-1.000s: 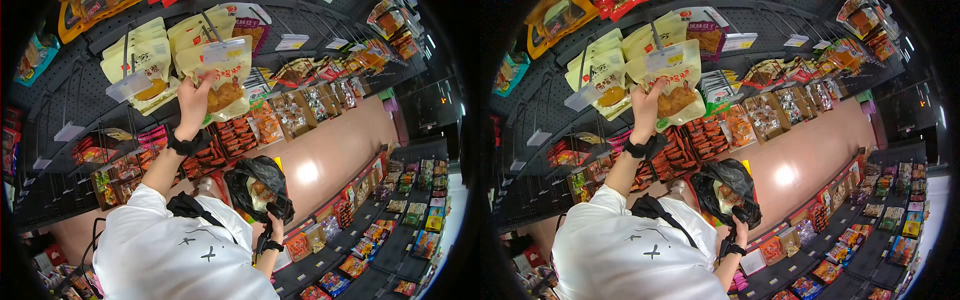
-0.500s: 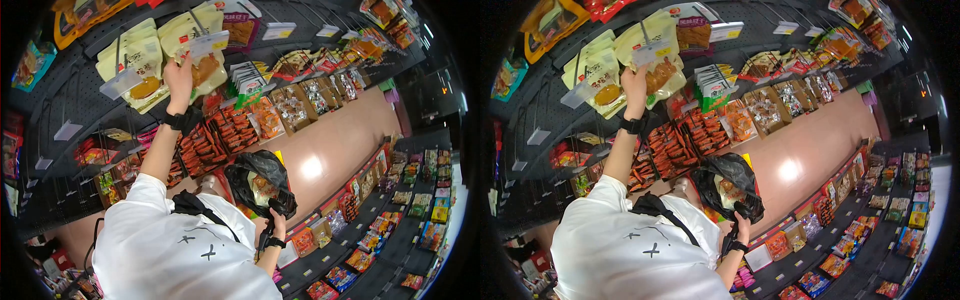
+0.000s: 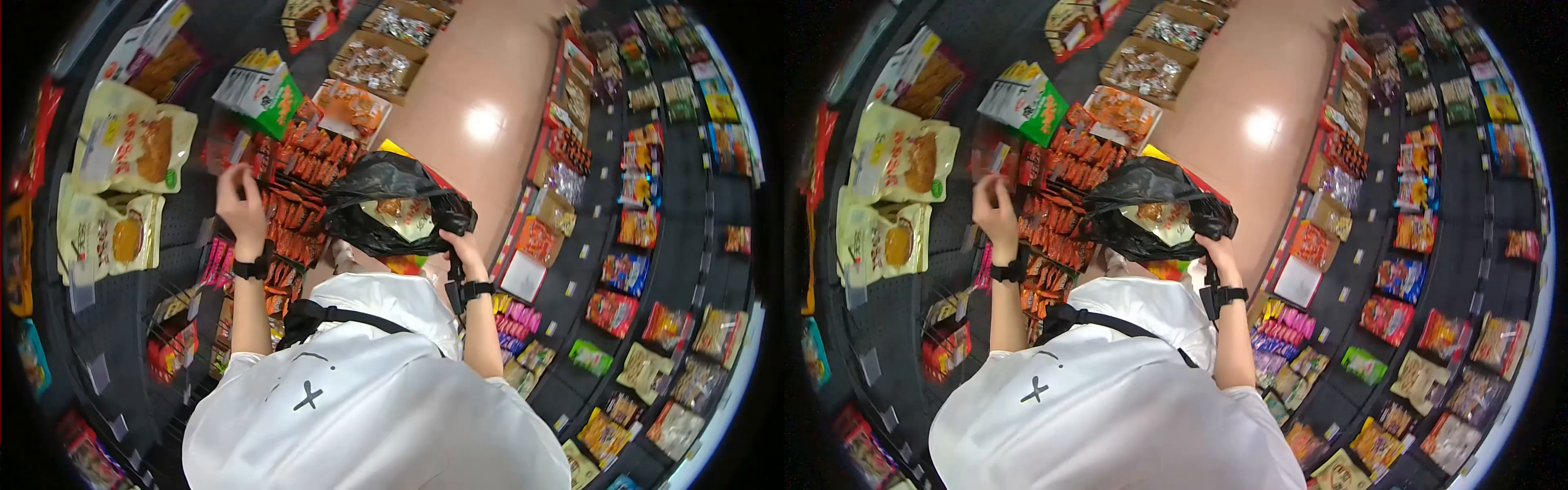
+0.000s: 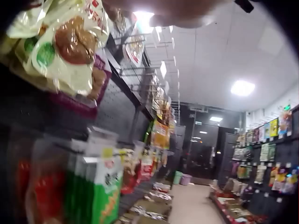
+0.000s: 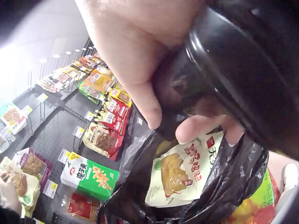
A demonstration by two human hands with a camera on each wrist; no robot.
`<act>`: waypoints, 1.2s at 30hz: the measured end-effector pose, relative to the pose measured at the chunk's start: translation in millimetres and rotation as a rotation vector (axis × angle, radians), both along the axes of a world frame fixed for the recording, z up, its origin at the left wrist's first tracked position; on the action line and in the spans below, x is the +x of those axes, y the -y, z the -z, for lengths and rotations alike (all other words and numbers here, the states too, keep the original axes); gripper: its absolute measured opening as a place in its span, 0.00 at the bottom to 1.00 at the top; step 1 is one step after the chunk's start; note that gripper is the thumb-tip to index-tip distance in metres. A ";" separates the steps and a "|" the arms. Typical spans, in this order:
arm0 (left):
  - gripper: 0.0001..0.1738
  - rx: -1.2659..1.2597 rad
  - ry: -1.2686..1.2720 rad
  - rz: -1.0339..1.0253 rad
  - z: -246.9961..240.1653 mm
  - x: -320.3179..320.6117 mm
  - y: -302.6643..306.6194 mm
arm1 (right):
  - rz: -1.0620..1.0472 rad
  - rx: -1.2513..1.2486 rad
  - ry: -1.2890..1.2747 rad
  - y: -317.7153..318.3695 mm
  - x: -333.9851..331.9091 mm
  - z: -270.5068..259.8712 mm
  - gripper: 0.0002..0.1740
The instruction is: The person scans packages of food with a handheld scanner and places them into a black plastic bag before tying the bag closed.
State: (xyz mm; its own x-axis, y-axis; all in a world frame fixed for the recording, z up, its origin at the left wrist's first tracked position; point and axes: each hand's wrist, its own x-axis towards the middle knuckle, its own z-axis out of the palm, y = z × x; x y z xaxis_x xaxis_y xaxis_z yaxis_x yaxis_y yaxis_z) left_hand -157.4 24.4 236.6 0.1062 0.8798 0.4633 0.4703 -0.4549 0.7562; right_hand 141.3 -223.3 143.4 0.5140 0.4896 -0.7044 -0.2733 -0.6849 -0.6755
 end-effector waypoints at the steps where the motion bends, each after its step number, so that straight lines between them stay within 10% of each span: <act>1: 0.06 -0.068 -0.046 0.092 7.1 12.9 5.9 | 0.013 0.027 0.012 -4.8 2.7 -2.0 0.16; 7: 0.14 -1.056 -0.041 0.806 111.1 92.5 55.3 | 0.053 0.084 -0.015 -9.9 1.1 6.3 0.15; 11: 0.20 -1.389 -0.259 0.852 181.7 126.0 91.1 | -0.081 0.046 0.037 -19.4 -1.0 38.4 0.17; 15: 0.12 -0.498 -0.641 0.856 238.3 140.9 116.2 | -0.116 0.080 0.014 -23.9 -2.2 56.2 0.17; 20: 0.19 -0.016 -0.945 0.879 196.9 163.9 117.5 | -0.036 0.045 -0.040 -22.5 -4.3 72.6 0.18; 36: 0.29 0.189 -1.180 0.935 206.8 168.2 119.4 | 0.116 0.205 -0.406 -3.8 -5.1 85.0 0.16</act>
State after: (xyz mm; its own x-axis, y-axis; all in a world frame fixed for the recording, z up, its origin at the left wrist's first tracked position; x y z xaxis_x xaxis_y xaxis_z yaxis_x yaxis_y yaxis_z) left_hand 10.9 -95.0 29.8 0.9554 0.2274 -0.1884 0.2427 -0.9681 0.0624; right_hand 136.2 -219.5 58.5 0.2762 0.5951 -0.7547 -0.6107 -0.4977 -0.6159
